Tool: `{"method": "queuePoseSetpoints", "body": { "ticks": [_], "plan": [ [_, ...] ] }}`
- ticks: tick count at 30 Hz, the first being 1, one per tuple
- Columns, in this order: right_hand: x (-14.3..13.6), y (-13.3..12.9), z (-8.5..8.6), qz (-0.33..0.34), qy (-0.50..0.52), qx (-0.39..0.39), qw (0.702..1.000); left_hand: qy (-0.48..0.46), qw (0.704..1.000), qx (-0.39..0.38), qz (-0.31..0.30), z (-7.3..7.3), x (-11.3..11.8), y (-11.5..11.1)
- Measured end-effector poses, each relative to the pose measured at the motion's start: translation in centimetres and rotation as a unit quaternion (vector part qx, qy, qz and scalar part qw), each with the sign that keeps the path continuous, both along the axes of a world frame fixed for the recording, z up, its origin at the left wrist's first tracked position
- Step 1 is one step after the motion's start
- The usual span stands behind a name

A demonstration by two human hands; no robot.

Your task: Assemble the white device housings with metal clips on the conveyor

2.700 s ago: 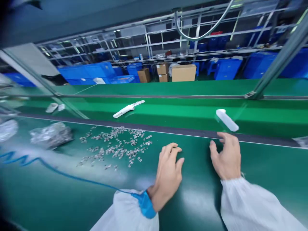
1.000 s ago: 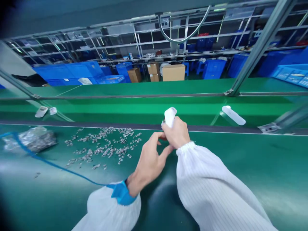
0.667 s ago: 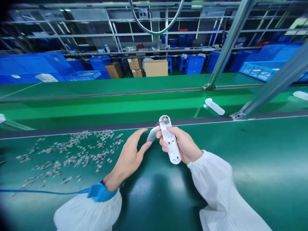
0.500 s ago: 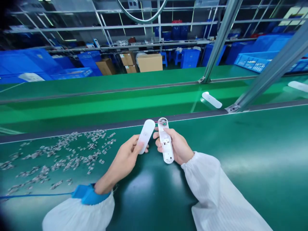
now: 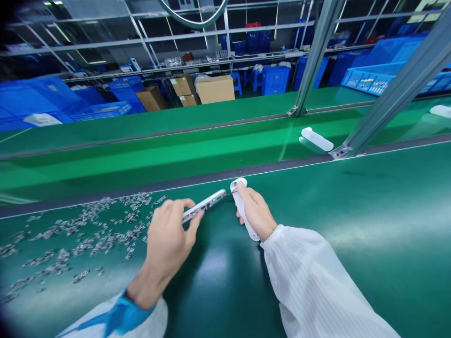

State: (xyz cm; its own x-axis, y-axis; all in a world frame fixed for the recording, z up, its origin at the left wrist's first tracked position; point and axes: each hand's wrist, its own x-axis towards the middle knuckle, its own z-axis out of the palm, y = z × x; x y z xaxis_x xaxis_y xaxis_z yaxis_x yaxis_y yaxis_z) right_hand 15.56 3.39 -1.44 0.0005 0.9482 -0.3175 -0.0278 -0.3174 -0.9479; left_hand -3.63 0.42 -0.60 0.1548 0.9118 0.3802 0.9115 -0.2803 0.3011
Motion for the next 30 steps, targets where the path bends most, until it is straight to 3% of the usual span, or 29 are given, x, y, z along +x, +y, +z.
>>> {"method": "queuePoseSetpoints", "body": {
  "ticks": [2,3,6,8,9,10,12,15,18,21,24,27,29,30],
  "plan": [
    [-0.1,-0.2,-0.2,-0.004,0.009,-0.021,1.000,0.028,0.997,0.064,0.034,-0.2,0.9,-0.4],
    [-0.1,-0.2,-0.3,-0.008,0.026,-0.030,0.999,0.027,0.998,0.053,0.034,-0.2,1.4,-0.7],
    [-0.2,-0.5,-0.6,-0.007,0.062,-0.036,0.997,-0.040,0.995,-0.084,-0.044,0.1,2.1,-1.4],
    [-0.3,-0.6,-0.7,0.006,0.044,-0.026,0.999,-0.099,0.976,-0.163,-0.103,0.3,1.5,-1.2],
    [-0.3,-0.7,-0.6,0.013,0.032,-0.022,0.999,-0.115,0.973,-0.174,-0.102,0.4,0.7,-0.9],
    [-0.3,-0.8,-0.5,0.015,0.022,-0.019,0.999,-0.119,0.976,-0.167,-0.073,0.5,-0.4,-0.4],
    [-0.4,-0.9,-0.2,0.013,0.008,-0.023,1.000,-0.100,0.987,-0.115,0.045,0.5,-3.2,0.9],
    [-0.4,-1.1,0.1,0.009,0.002,-0.039,0.999,-0.064,0.978,-0.064,0.190,0.0,-7.7,2.8],
    [-0.4,-1.1,0.1,0.011,0.007,-0.040,0.999,-0.048,0.971,-0.072,0.223,-0.9,-10.5,3.8],
    [-0.3,-1.0,0.3,0.012,0.021,-0.048,0.999,-0.041,0.970,-0.083,0.226,-1.3,-11.3,4.1],
    [-0.3,-0.9,0.6,0.002,0.076,-0.078,0.994,-0.055,0.968,-0.077,0.232,-0.8,-10.5,4.0],
    [-0.6,-0.7,0.6,-0.025,0.192,-0.097,0.976,-0.110,0.966,-0.064,0.224,0.3,-7.5,3.3],
    [-0.9,-0.4,0.3,-0.039,0.254,-0.087,0.962,-0.191,0.966,-0.073,0.156,1.0,-4.4,2.3],
    [-1.0,-0.3,0.0,-0.042,0.271,-0.076,0.959,-0.234,0.964,-0.089,0.091,1.3,-2.7,1.6]
  ]
}}
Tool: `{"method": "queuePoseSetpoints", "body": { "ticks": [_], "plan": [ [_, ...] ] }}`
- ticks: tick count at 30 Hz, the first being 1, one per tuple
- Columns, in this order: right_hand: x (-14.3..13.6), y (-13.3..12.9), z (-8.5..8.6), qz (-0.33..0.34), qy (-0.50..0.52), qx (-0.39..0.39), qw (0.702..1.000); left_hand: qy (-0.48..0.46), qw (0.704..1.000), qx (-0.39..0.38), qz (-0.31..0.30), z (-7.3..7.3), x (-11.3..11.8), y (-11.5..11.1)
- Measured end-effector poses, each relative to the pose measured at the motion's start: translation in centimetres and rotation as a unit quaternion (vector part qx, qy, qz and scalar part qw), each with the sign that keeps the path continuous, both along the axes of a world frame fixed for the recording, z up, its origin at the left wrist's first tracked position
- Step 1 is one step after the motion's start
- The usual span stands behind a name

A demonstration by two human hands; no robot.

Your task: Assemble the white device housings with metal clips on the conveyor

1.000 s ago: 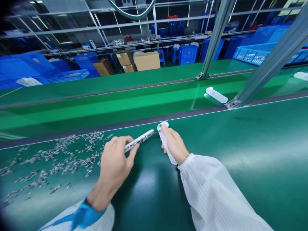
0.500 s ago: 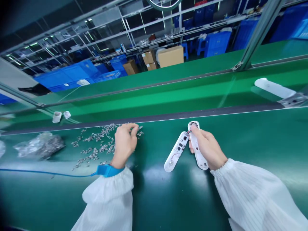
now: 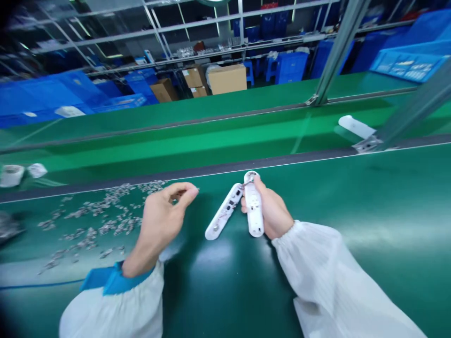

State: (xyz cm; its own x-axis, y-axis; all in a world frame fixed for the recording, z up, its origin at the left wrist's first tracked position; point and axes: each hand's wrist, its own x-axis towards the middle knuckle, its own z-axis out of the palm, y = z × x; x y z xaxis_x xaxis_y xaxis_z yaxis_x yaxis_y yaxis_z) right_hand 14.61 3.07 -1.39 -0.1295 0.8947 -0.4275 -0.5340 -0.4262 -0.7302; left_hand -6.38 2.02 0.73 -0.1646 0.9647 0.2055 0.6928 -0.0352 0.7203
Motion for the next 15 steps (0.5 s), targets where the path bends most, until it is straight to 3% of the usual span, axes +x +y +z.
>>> {"method": "queuePoseSetpoints", "body": {
  "ticks": [3,5,10,15],
  "plan": [
    [0.0,0.1,-0.6,0.010,-0.009,0.019,1.000,-0.042,0.980,-0.008,-0.196,0.4,4.5,-2.3],
    [0.0,-0.1,-0.8,0.028,-0.023,0.014,0.999,-0.008,0.967,-0.025,-0.254,0.1,6.4,-3.5],
    [-0.4,-0.7,-0.5,-0.014,-0.006,0.010,1.000,0.035,0.968,-0.055,-0.240,-0.9,7.7,-4.3],
    [-0.8,-0.7,0.1,-0.044,-0.033,-0.010,0.998,0.059,0.960,-0.024,-0.274,-1.5,7.9,-4.2]
  ]
}}
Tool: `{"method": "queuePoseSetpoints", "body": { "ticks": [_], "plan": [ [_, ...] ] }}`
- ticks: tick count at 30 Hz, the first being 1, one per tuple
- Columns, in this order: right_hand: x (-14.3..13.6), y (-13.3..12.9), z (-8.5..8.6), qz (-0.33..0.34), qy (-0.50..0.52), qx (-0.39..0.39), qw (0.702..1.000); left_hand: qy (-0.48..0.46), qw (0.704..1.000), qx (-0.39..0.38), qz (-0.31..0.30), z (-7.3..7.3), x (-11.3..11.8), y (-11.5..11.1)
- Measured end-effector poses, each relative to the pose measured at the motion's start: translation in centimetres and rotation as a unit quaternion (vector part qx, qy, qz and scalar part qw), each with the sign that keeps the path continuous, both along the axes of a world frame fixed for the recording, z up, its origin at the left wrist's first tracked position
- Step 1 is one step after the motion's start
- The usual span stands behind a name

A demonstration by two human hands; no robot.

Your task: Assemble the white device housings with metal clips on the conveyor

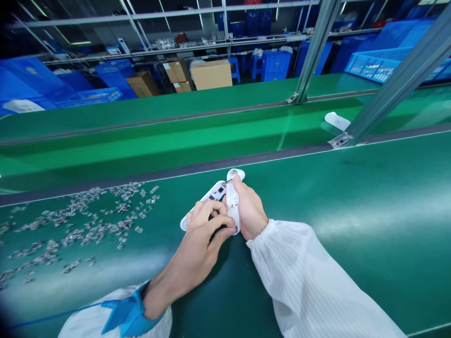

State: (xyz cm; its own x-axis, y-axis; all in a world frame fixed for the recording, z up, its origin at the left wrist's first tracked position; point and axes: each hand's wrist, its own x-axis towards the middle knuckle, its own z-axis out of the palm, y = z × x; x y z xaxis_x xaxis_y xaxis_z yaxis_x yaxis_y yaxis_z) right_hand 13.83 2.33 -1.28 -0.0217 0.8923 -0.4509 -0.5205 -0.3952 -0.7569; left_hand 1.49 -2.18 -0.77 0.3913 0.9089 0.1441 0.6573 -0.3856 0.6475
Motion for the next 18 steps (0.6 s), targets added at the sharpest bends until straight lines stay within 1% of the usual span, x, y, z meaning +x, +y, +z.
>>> {"method": "queuePoseSetpoints", "body": {
  "ticks": [4,6,8,9,10,12,14,16,18],
  "plan": [
    [0.1,0.0,0.4,0.000,-0.026,-0.013,1.000,0.039,0.996,0.081,0.010,-0.6,0.0,-0.3],
    [0.1,0.1,0.4,0.001,-0.047,-0.012,0.999,0.055,0.993,0.108,-0.007,-0.6,-0.1,-0.3],
    [0.1,0.1,0.4,-0.001,-0.059,-0.007,0.998,0.050,0.994,0.096,-0.032,-0.5,-0.1,-0.3],
    [0.1,0.0,0.4,0.000,-0.058,-0.005,0.998,0.041,0.995,0.081,-0.029,-0.4,-0.1,-0.2],
    [0.1,0.0,0.4,0.004,-0.054,-0.003,0.999,0.032,0.997,0.065,-0.009,-0.3,0.0,-0.2],
    [-0.1,-0.2,0.4,0.016,-0.050,0.002,0.999,0.022,0.997,0.043,0.052,-0.2,0.2,-0.2],
    [-0.2,-0.3,0.5,0.025,-0.064,0.010,0.998,0.018,0.995,0.038,0.096,-0.2,0.4,-0.2],
    [-0.1,-0.3,0.5,0.034,-0.082,0.024,0.996,0.020,0.992,0.056,0.114,-0.3,0.1,0.0],
    [0.0,-0.2,0.3,0.047,-0.083,0.045,0.994,0.035,0.984,0.095,0.149,-0.4,-0.8,0.6]
  ]
}}
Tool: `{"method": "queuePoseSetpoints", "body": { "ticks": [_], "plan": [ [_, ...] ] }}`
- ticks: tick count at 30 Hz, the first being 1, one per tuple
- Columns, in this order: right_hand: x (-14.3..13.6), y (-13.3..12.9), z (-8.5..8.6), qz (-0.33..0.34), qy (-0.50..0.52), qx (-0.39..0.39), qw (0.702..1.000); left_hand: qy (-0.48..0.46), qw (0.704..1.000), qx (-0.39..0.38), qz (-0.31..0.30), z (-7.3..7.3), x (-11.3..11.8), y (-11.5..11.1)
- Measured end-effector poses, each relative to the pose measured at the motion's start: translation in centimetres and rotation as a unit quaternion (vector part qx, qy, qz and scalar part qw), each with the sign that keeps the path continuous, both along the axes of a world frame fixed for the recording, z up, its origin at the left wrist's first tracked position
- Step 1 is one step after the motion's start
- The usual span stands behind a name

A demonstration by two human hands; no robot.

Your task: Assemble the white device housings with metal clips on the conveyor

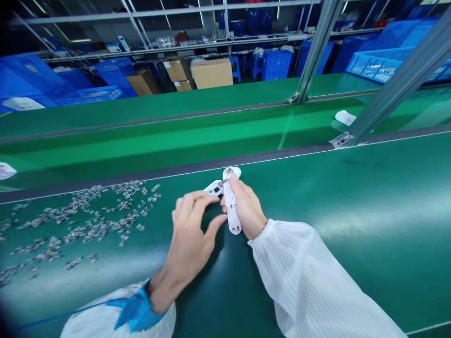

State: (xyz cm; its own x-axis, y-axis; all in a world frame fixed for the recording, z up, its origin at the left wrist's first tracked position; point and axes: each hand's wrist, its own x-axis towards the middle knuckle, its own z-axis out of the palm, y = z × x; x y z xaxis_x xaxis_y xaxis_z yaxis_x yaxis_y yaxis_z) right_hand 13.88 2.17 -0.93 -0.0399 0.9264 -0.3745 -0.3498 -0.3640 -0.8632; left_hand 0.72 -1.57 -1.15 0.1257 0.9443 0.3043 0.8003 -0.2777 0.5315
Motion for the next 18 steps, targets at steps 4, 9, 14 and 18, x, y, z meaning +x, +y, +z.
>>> {"method": "queuePoseSetpoints", "body": {
  "ticks": [4,9,14,18],
  "plan": [
    [0.5,0.6,-0.4,0.004,0.030,0.020,0.999,0.059,0.998,-0.027,0.011,-0.2,-2.4,1.7],
    [1.2,1.2,-0.7,-0.032,0.022,0.002,0.999,-0.073,0.983,-0.166,-0.019,0.6,-2.1,1.3],
    [1.0,0.9,-0.8,-0.034,-0.086,0.023,0.995,-0.173,0.982,-0.078,-0.010,1.0,0.6,-0.8],
    [0.2,0.4,-0.8,-0.004,-0.066,-0.001,0.998,-0.096,0.995,0.028,-0.015,0.3,1.1,-0.9]
  ]
}}
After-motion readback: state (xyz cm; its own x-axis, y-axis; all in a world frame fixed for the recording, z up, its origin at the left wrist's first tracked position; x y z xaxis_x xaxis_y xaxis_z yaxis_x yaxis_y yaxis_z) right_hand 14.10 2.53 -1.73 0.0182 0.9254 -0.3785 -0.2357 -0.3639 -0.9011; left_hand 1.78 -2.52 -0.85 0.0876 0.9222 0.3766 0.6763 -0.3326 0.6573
